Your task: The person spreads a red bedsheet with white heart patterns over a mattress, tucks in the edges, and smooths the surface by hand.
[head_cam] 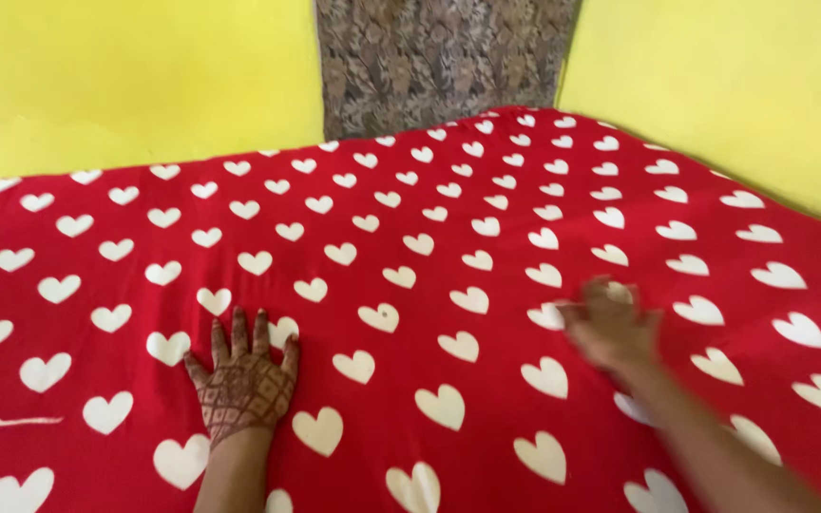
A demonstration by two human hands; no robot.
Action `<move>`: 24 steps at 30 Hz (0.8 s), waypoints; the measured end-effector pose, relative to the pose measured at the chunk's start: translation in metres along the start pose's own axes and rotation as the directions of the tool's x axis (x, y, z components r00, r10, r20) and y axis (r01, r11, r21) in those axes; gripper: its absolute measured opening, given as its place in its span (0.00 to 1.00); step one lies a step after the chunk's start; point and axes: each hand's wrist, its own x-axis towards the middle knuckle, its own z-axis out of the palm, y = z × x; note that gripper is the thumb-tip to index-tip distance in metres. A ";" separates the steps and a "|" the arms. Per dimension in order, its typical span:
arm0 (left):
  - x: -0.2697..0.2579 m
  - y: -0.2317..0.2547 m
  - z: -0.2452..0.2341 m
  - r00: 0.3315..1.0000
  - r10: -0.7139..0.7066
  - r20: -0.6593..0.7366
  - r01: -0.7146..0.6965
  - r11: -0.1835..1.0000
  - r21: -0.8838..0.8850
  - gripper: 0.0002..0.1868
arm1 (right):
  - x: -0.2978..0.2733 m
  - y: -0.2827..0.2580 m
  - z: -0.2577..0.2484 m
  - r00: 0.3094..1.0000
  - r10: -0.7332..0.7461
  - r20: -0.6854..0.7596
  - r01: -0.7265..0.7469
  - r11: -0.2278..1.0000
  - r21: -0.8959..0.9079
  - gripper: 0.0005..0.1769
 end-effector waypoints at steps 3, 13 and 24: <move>-0.002 -0.001 0.007 0.999 0.003 -0.038 -0.004 0.999 -0.040 0.38 | -0.118 -0.104 0.027 0.963 -0.267 -0.043 0.267 0.964 -0.004 0.46; 0.001 0.006 0.008 0.997 0.046 0.064 -0.039 0.993 -0.108 0.45 | -0.210 -0.119 0.036 0.914 -0.389 0.117 0.391 0.920 0.008 0.47; -0.055 0.018 0.014 0.945 0.327 -0.005 -0.326 0.944 0.053 0.45 | -0.195 -0.116 0.024 0.900 -0.374 0.223 0.383 0.924 0.005 0.46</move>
